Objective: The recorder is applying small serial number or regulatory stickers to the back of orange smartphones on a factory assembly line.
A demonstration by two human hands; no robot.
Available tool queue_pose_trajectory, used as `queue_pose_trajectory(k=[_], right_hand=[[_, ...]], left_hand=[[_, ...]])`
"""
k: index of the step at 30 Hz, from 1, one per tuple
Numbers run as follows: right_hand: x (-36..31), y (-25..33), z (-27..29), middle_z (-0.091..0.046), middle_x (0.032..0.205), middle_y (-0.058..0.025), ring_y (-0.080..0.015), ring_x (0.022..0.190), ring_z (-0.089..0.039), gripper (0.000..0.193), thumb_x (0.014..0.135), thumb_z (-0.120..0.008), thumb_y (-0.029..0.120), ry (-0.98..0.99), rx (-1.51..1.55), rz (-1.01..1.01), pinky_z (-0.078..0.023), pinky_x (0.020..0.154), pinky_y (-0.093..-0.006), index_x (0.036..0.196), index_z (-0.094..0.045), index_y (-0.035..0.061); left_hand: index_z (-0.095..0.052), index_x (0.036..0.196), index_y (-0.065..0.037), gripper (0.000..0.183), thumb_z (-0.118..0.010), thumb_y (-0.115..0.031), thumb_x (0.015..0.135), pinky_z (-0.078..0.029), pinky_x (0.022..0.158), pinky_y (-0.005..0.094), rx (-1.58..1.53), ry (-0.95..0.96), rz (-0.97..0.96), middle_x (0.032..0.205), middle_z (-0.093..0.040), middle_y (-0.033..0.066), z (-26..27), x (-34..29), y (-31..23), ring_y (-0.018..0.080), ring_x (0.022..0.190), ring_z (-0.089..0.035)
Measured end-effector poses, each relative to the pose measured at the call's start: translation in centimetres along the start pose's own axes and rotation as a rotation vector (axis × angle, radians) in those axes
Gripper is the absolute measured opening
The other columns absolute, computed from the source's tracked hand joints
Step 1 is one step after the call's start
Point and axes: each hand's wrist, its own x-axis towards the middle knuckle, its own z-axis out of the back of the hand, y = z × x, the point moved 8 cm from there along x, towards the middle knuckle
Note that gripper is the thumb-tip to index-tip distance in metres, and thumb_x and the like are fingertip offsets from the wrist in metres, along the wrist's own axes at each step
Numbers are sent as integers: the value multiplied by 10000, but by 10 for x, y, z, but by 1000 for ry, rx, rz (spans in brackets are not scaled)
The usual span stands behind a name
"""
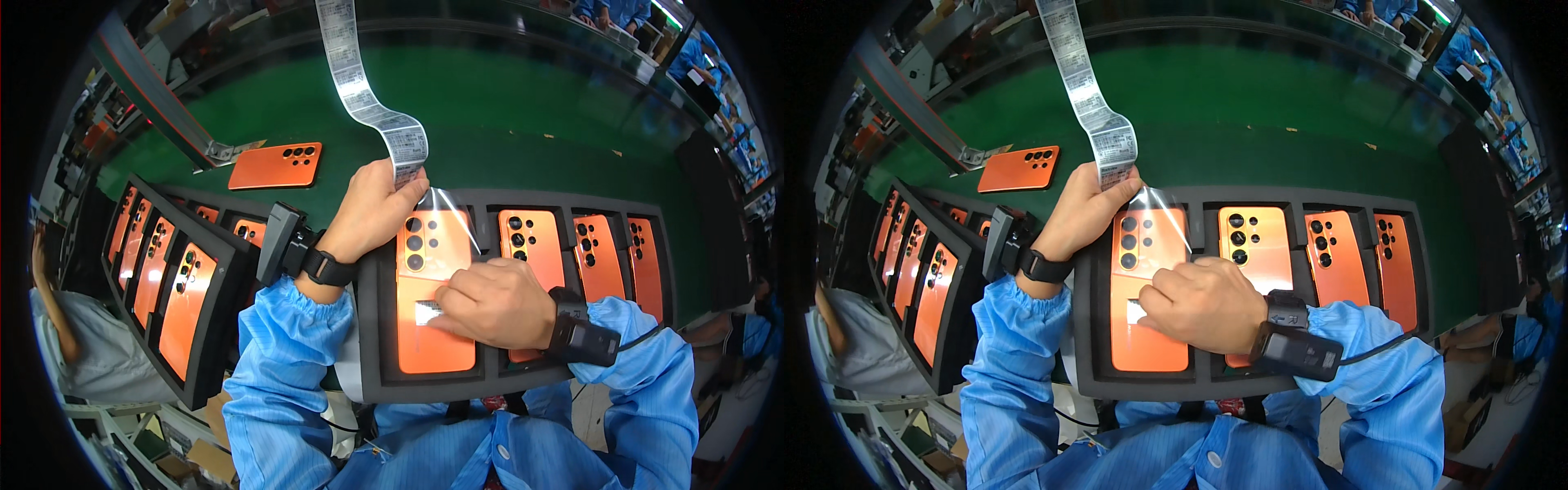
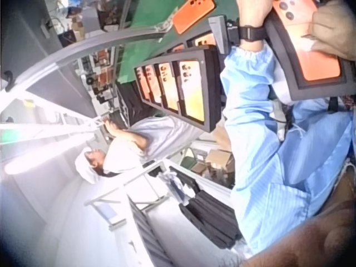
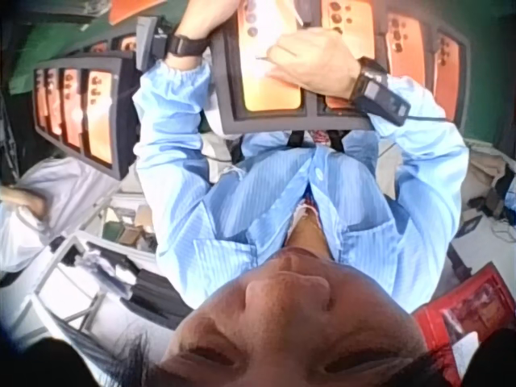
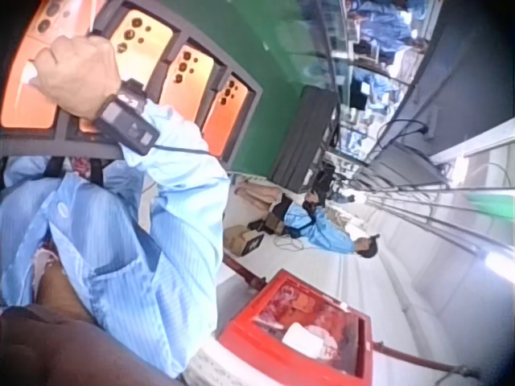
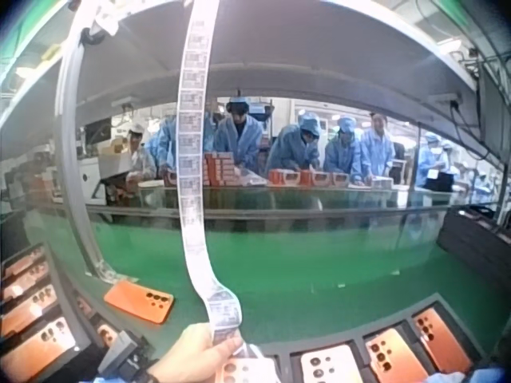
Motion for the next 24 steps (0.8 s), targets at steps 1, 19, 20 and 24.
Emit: queue_pose_trajectory(k=[1, 19, 20, 24], right_hand=[[3, 1, -3, -553, 779, -39, -173, 745, -585, 372, 649, -707, 404, 107, -128, 3, -435, 582, -281, 805, -586, 88], [13, -39, 75, -533, 1035, -138, -315, 944, -518, 256, 715, -677, 93, -484, 217, -106, -429, 794, -396, 951, -595, 38], [14, -29, 78, -553, 975, -127, -308, 911, -530, 184, 698, -663, 36, -513, 234, -70, -442, 762, -396, 876, -619, 27], [18, 8, 74, -549, 991, -117, -299, 904, -528, 288, 673, -698, 98, -452, 238, 96, -445, 746, -402, 937, -619, 17]], left_hand=[[-566, 827, 5, 150, -572, -142, 854, -408, 585, 261, -4, 3, 3, 693, -546, 12, 0, 0, 0, 80, 636, -485], [-560, 864, -16, 133, -631, -116, 813, -514, 744, 332, -649, 543, 272, 904, -646, 184, 16, -92, -42, 228, 811, -641], [-547, 863, -20, 124, -632, -90, 805, -526, 729, 337, -679, 628, 357, 913, -642, 213, 11, -106, -41, 248, 809, -651], [-519, 952, -15, 152, -600, -31, 824, -516, 748, 297, -874, 573, 394, 984, -618, 168, 1, -120, -51, 230, 859, -629]])
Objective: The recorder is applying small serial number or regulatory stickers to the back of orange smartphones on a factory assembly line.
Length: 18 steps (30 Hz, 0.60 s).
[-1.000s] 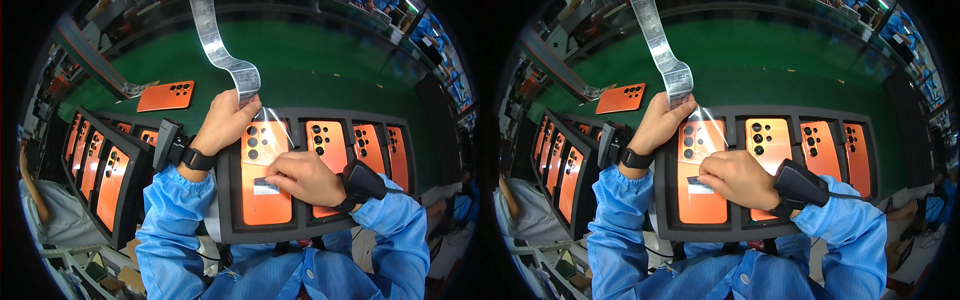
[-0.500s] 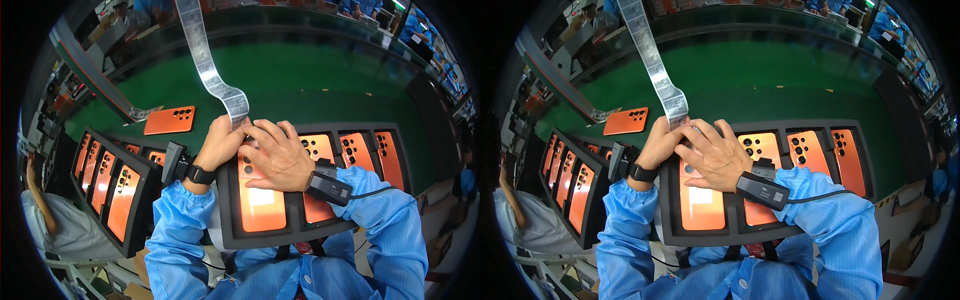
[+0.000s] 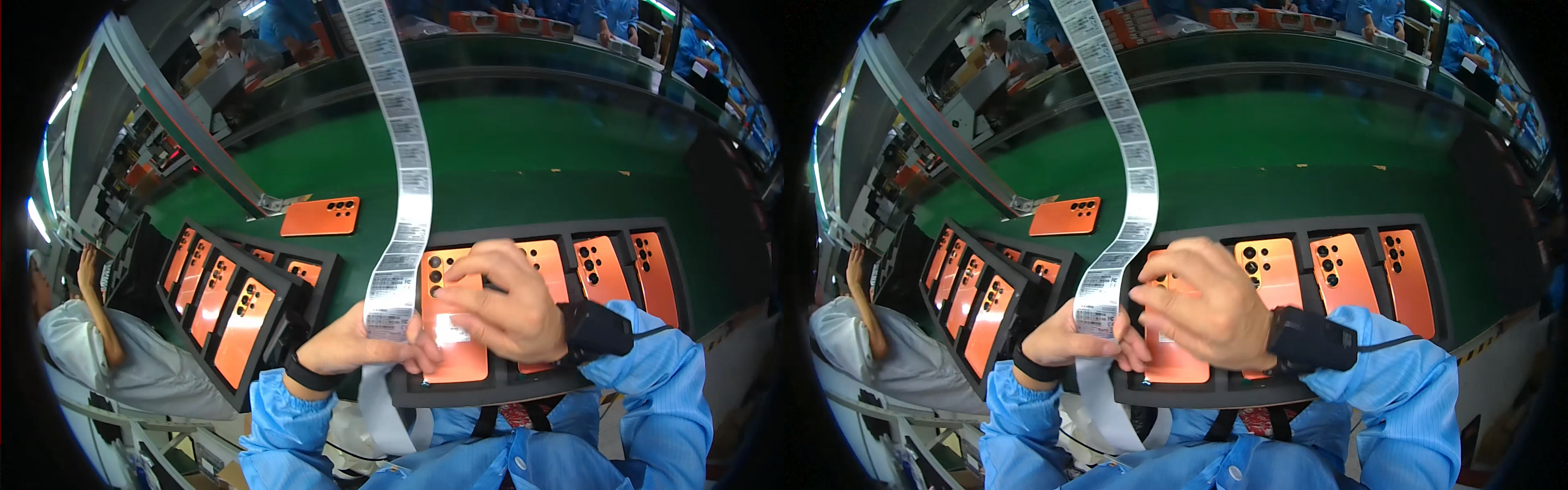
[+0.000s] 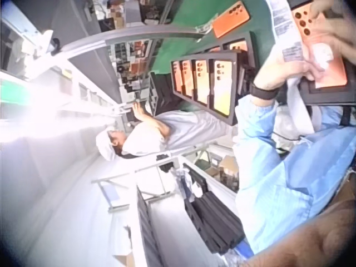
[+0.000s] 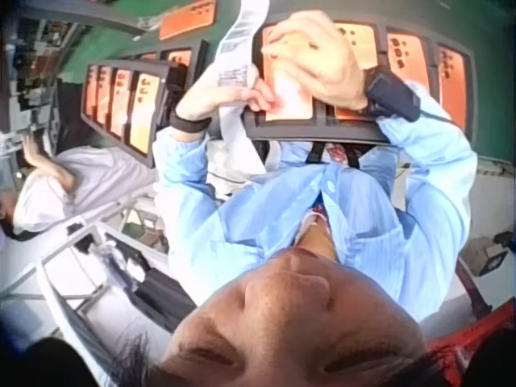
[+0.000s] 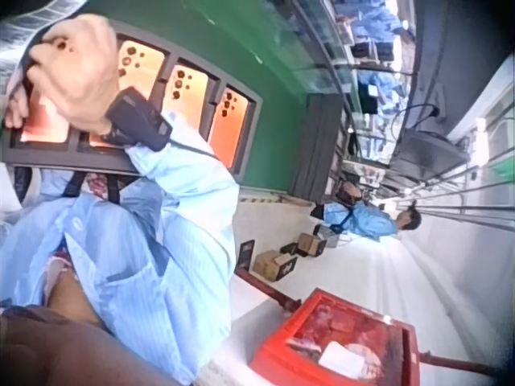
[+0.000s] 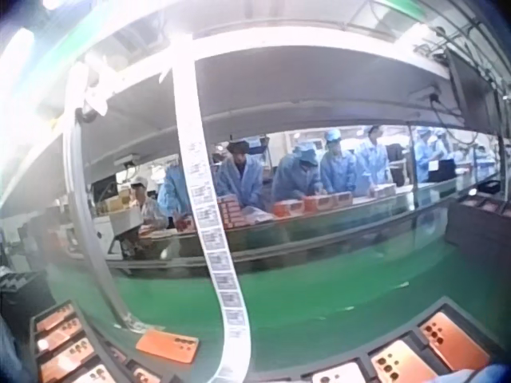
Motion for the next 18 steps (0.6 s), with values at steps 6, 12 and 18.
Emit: queue_pose_trajectory(k=[6, 12, 18], right_hand=[[-2, 7, -13, -556, 1058, -115, -304, 958, -515, 408, 694, -707, 239, 48, -17, -175, -414, 805, -403, 1038, -624, 34], [0, 12, -1, -587, 938, -48, -245, 871, -546, 304, 668, -723, 118, -30, 49, -153, -442, 726, -361, 962, -670, 66], [4, 37, -5, -590, 891, -8, -199, 873, -560, 259, 654, -655, 121, -48, -267, 188, -426, 697, -324, 912, -669, 102]], left_hand=[[-505, 1147, -11, 334, -584, -8, 823, -438, 887, 280, 204, -110, -74, 1068, -567, 40, -21, 4, -6, 124, 996, -541], [-477, 1203, -40, 319, -534, -90, 893, -422, 900, 284, -113, -99, -176, 1121, -536, 42, -40, 6, 6, 121, 1010, -527], [-500, 1155, -6, 310, -444, -198, 918, -426, 921, 374, -485, -241, -308, 1097, -575, 95, -14, 10, 14, 206, 1024, -551]])
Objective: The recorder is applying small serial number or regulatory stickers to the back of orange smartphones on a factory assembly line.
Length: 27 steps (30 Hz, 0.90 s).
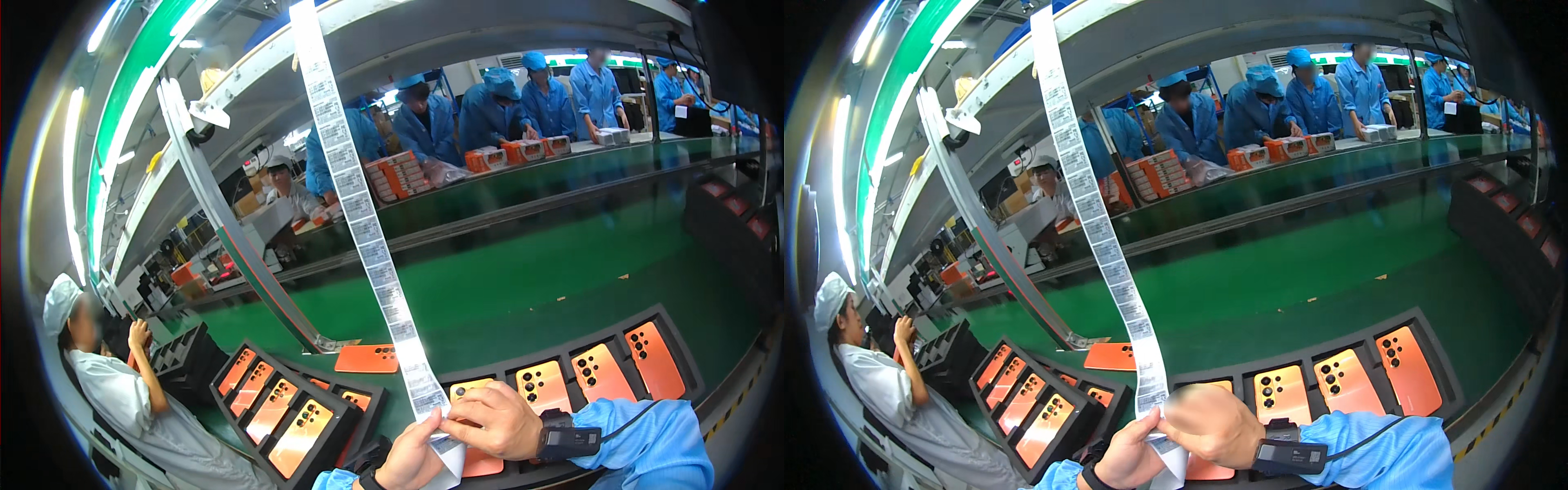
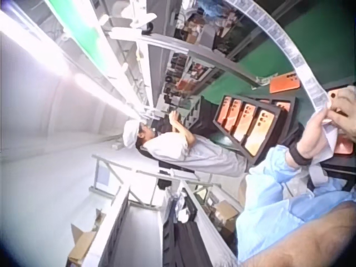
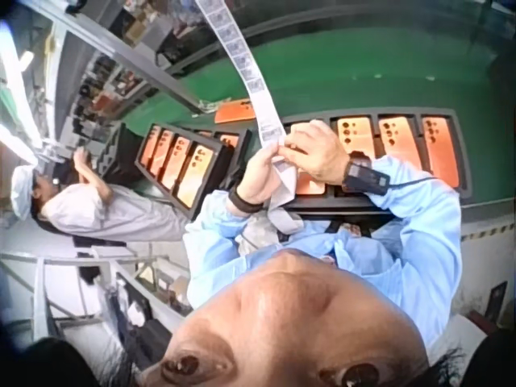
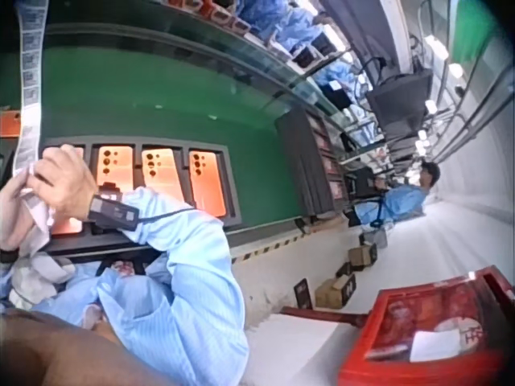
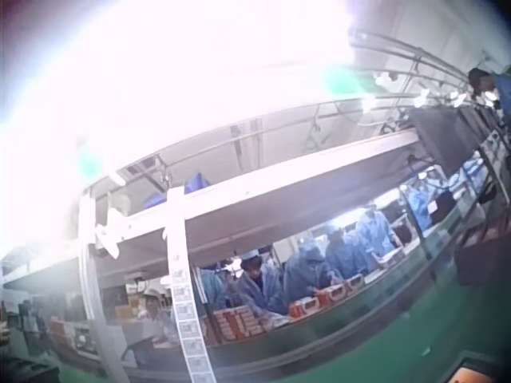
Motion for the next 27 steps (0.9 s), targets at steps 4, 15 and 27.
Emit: queue_pose_trajectory(k=[4, 15, 27], right_hand=[[3, 9, 1, -593, 873, 9, -154, 852, -560, 268, 644, -623, 130, -38, -97, 77, -407, 683, -294, 905, -675, 95], [-6, 15, 7, -611, 865, 20, -137, 774, -536, 293, 592, -606, 175, -132, -84, 154, -370, 627, -311, 858, -686, 79], [-15, -44, 75, -599, 826, -92, -227, 759, -528, 283, 716, -681, -46, -73, 362, -305, -437, 677, -322, 993, -645, 1]], left_hand=[[-492, 1168, 4, 326, -427, -193, 917, -435, 911, 336, 51, -154, -67, 1095, -575, 94, 13, 0, -2, 197, 1014, -557], [-388, 1316, -30, 495, -424, -355, 944, -413, 926, 339, 131, -134, -93, 1169, -531, 74, -27, -4, -18, 182, 1043, -527], [-606, 947, -29, 194, -627, -119, 776, -395, 537, 193, 1145, -21, -114, 685, -549, 0, -64, 15, -102, 58, 576, -511]])
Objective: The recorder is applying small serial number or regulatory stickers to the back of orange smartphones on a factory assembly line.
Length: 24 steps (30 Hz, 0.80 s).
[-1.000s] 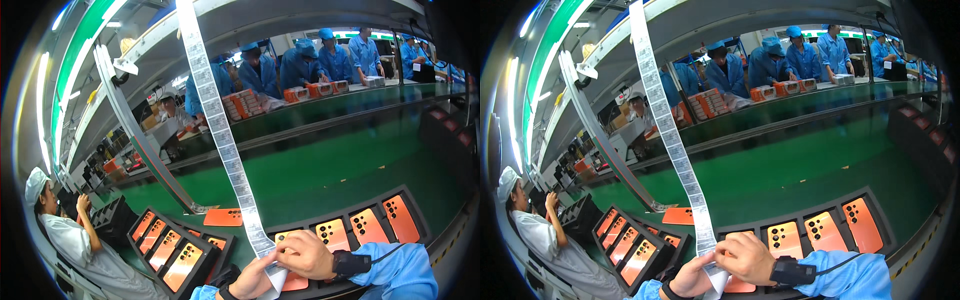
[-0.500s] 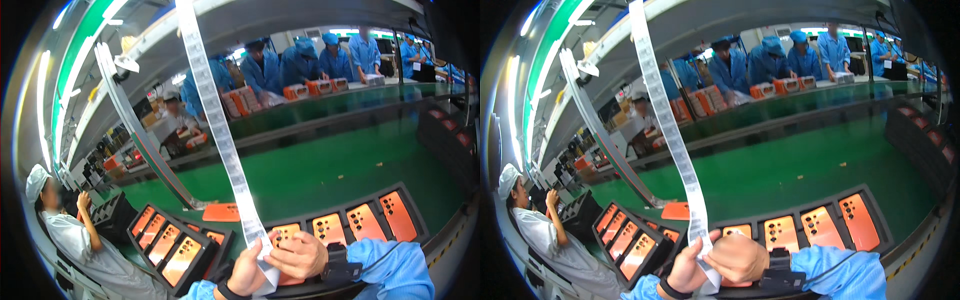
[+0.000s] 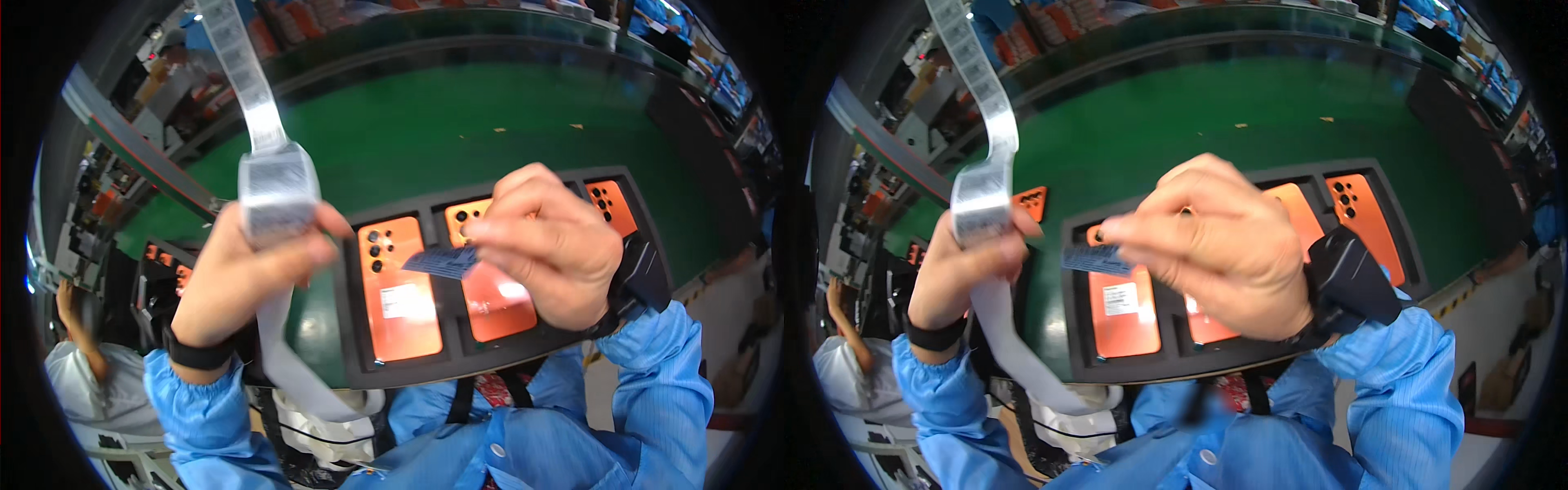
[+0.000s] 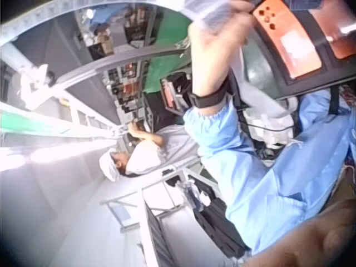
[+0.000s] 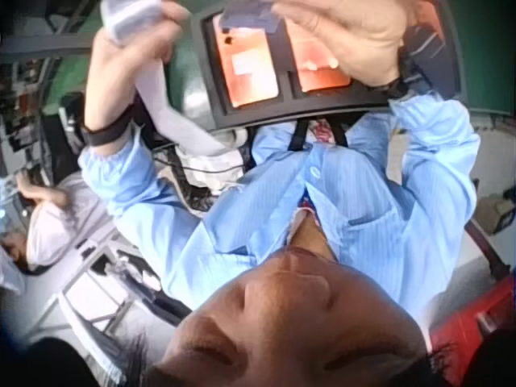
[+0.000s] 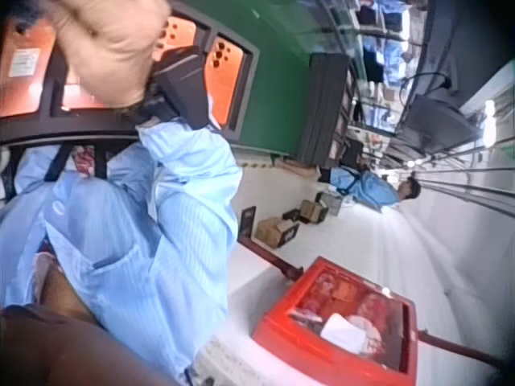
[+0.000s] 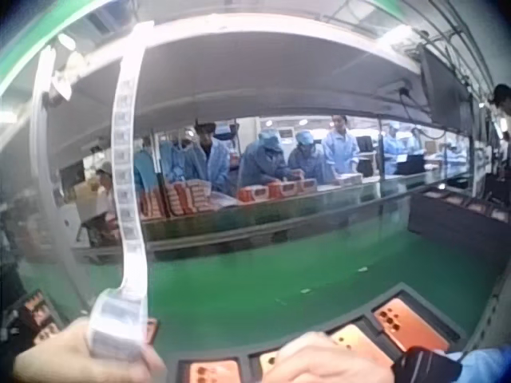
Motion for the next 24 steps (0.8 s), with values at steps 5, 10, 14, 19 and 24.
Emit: queue_pose_trajectory(k=[5, 10, 14, 19, 24], right_hand=[[-20, -22, 33, -636, 804, -90, -181, 731, -572, 272, 712, -702, -24, -153, -83, -163, -454, 638, -277, 981, -658, -14], [-28, -41, 49, -640, 808, -96, -181, 763, -596, 153, 727, -689, -29, -153, -94, -204, -466, 662, -271, 874, -645, -26], [-38, -50, 56, -635, 809, -95, -182, 760, -596, 140, 742, -672, -29, -189, -89, -243, -465, 662, -269, 879, -644, -24], [-52, -70, 53, -623, 843, -100, -163, 761, -589, 110, 750, -653, -31, -230, -53, -308, -461, 673, -257, 858, -631, -32], [-58, -76, 59, -606, 834, -58, -106, 770, -570, 80, 807, -619, -27, -299, 72, -400, -449, 674, -224, 886, -608, -27]], left_hand=[[-569, 905, 44, 212, -613, -50, 720, -472, 672, 395, 670, 547, -419, 802, -575, 182, -117, 3, 15, 333, 740, -583], [-512, 883, 32, 212, -570, -12, 684, -468, 712, 414, 651, 700, -419, 836, -541, 172, -160, -3, 44, 358, 807, -570], [-527, 927, 35, 247, -570, -24, 691, -491, 703, 379, 786, 722, -534, 861, -569, 171, -174, -6, 40, 321, 818, -598], [-555, 896, 4, 224, -552, -95, 695, -488, 716, 346, 997, 686, -504, 810, -570, 124, -195, -3, 56, 273, 778, -604], [-641, 734, -78, 102, -582, -151, 695, -477, 560, 315, 1105, 435, -734, 705, -603, 50, -210, -9, 46, 188, 664, -620]])
